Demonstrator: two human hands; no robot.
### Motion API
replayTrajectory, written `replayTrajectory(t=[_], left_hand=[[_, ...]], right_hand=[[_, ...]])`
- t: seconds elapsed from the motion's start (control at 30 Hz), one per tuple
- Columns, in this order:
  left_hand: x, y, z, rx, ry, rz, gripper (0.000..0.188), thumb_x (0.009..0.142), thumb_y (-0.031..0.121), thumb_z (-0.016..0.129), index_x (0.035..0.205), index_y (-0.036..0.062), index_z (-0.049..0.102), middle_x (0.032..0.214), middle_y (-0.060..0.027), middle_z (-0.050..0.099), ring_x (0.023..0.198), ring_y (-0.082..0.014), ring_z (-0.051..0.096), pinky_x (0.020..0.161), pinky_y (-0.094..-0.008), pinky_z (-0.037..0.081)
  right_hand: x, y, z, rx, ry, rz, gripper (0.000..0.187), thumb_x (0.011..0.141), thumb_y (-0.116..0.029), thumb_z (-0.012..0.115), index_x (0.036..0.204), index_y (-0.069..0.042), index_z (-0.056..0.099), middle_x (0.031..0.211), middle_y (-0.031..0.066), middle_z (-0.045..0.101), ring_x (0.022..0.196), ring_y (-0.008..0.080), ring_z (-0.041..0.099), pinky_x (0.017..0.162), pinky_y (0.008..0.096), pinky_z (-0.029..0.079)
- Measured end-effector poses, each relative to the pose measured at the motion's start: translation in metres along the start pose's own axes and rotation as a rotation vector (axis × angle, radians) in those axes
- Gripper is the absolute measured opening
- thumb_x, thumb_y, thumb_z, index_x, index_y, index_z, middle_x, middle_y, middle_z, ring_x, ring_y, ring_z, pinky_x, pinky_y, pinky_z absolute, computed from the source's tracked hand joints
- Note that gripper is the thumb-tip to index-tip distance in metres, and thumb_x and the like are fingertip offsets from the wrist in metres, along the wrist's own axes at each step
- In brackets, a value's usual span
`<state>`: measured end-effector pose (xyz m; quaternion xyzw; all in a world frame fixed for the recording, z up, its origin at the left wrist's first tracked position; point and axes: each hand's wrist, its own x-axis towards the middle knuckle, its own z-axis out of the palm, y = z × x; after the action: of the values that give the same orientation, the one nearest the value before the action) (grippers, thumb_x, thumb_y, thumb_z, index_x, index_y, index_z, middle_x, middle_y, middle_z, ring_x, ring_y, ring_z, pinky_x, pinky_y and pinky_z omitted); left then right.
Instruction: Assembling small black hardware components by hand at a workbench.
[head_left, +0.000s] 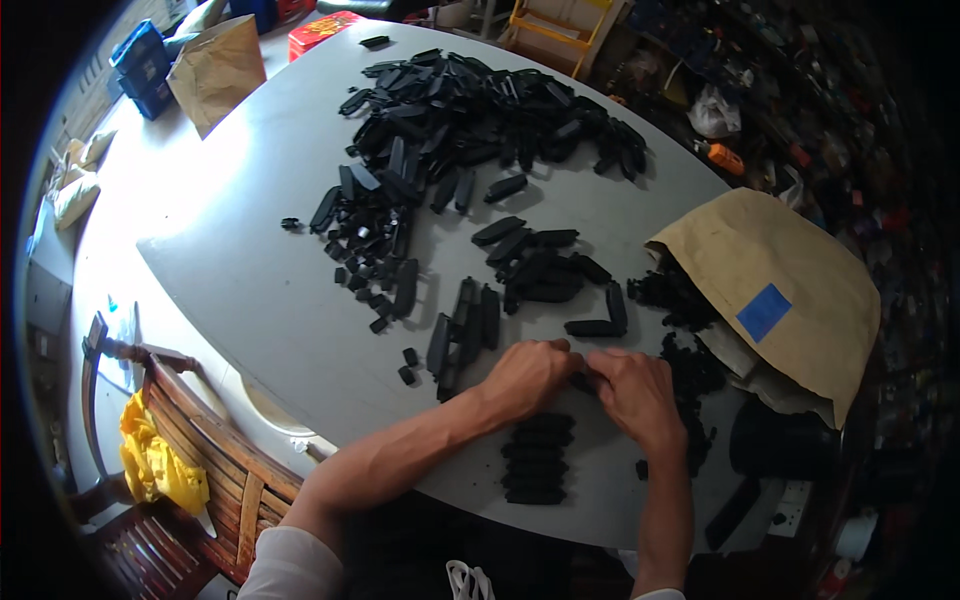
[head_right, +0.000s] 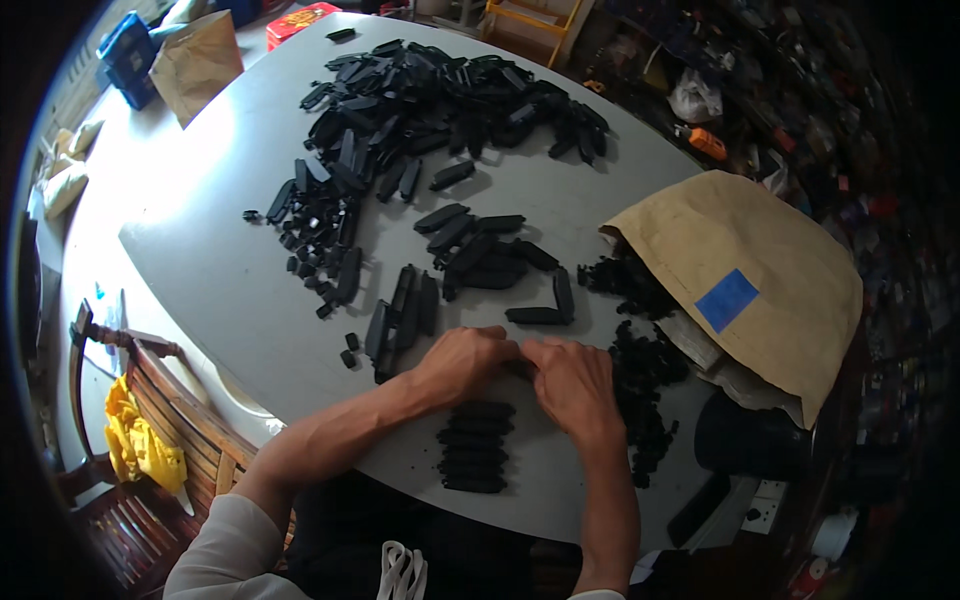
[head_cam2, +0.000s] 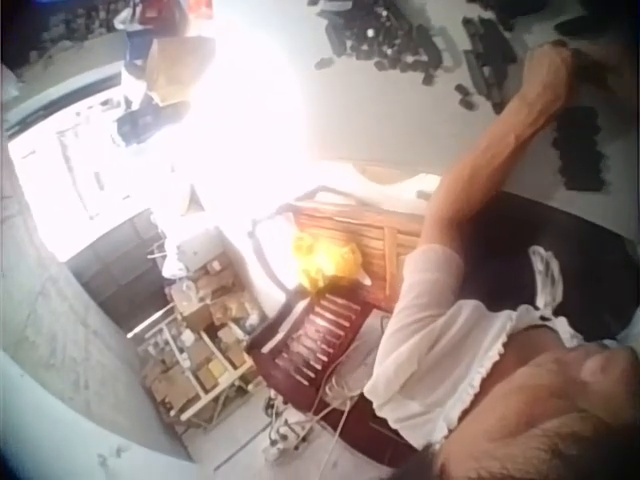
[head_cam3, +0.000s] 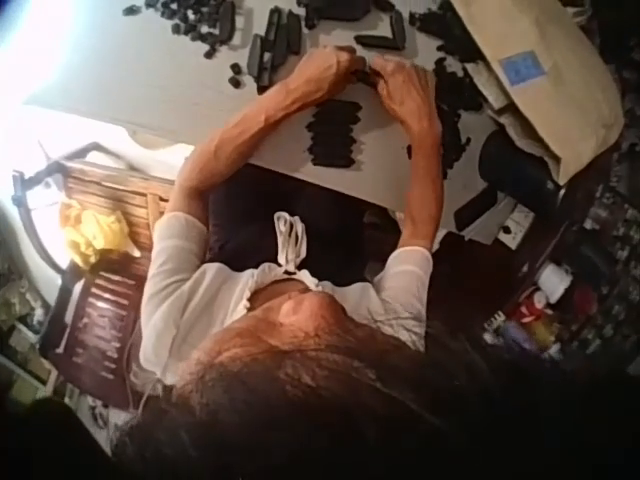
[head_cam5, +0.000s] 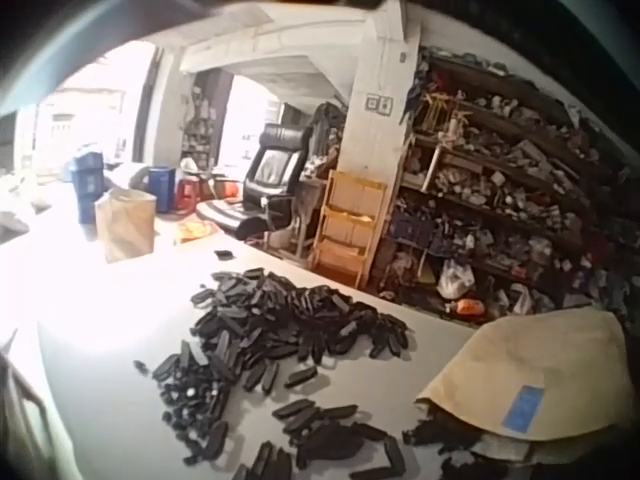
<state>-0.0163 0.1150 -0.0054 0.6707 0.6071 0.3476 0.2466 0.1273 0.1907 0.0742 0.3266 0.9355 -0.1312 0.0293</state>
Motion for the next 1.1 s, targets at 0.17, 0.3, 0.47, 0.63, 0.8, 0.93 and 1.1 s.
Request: replayTrajectory(t=[0.17, 0.3, 0.47, 0.63, 0.8, 0.93, 1.1], left_hand=[[0.003, 0.002, -0.001, -0.028, -0.035, 0.025, 0.022, 0.075, 0.008, 0.061, 0.096, 0.0111, 0.067, 0.085, -0.0125, 0.062, 0.08, -0.0348, 0.062, 0.072, -0.0426, 0.05], [0.002, -0.008, -0.001, 0.014, -0.07, 0.01, 0.024, 0.074, 0.007, 0.061, 0.097, 0.0117, 0.067, 0.087, -0.0122, 0.061, 0.08, -0.0346, 0.063, 0.071, -0.0428, 0.051], [0.007, 0.004, -0.005, -0.085, -0.052, -0.007, 0.018, 0.07, 0.005, 0.065, 0.088, 0.0059, 0.065, 0.084, -0.0132, 0.06, 0.08, -0.0364, 0.061, 0.069, -0.0436, 0.049], [0.006, 0.007, -0.006, -0.087, -0.003, -0.022, 0.016, 0.067, 0.002, 0.067, 0.082, 0.0015, 0.064, 0.08, -0.0158, 0.059, 0.076, -0.0378, 0.059, 0.068, -0.0436, 0.047], [0.004, 0.003, -0.005, -0.069, -0.017, 0.02, 0.024, 0.064, -0.003, 0.072, 0.088, -0.0015, 0.067, 0.078, -0.0146, 0.061, 0.072, -0.0312, 0.062, 0.063, -0.0365, 0.048], [0.003, 0.01, -0.007, -0.058, -0.029, -0.014, 0.027, 0.065, -0.002, 0.073, 0.091, -0.0015, 0.067, 0.081, -0.0147, 0.062, 0.074, -0.0307, 0.063, 0.066, -0.0358, 0.05], [0.006, 0.007, -0.005, -0.075, -0.038, -0.023, 0.028, 0.065, -0.001, 0.074, 0.091, -0.0012, 0.067, 0.082, -0.0143, 0.062, 0.075, -0.0307, 0.063, 0.067, -0.0359, 0.05]], right_hand=[[-0.001, 0.012, 0.015, 0.093, 0.074, -0.056, 0.009, 0.078, 0.001, 0.054, 0.085, -0.002, 0.056, 0.082, 0.0164, 0.056, 0.08, 0.0382, 0.059, 0.066, 0.0448, 0.046], [-0.008, 0.018, 0.036, 0.218, 0.146, -0.049, 0.008, 0.082, 0.001, 0.046, 0.087, -0.001, 0.052, 0.083, 0.0183, 0.053, 0.081, 0.0393, 0.059, 0.065, 0.0446, 0.046], [-0.016, 0.019, 0.038, 0.254, 0.206, -0.038, 0.007, 0.083, -0.001, 0.047, 0.089, -0.003, 0.052, 0.086, 0.0162, 0.052, 0.082, 0.0367, 0.061, 0.066, 0.0436, 0.049], [-0.018, 0.009, 0.043, 0.203, 0.241, -0.012, 0.006, 0.084, -0.001, 0.05, 0.089, -0.004, 0.052, 0.086, 0.0146, 0.051, 0.083, 0.0341, 0.061, 0.067, 0.0433, 0.051], [-0.052, 0.021, 0.042, 0.26, 0.448, 0.116, 0.011, 0.077, 0.0, 0.061, 0.088, -0.002, 0.058, 0.083, 0.0124, 0.055, 0.074, 0.0313, 0.062, 0.063, 0.0418, 0.05], [-0.145, 0.066, 0.028, 0.083, 0.544, 0.575, 0.008, 0.073, -0.001, 0.069, 0.08, -0.001, 0.064, 0.075, 0.0128, 0.059, 0.069, 0.0295, 0.061, 0.06, 0.037, 0.047], [-0.163, 0.073, 0.048, -0.068, 0.463, 0.741, 0.014, 0.072, 0.001, 0.071, 0.083, 0.0, 0.063, 0.078, 0.0131, 0.059, 0.071, 0.0307, 0.061, 0.062, 0.0388, 0.047]])
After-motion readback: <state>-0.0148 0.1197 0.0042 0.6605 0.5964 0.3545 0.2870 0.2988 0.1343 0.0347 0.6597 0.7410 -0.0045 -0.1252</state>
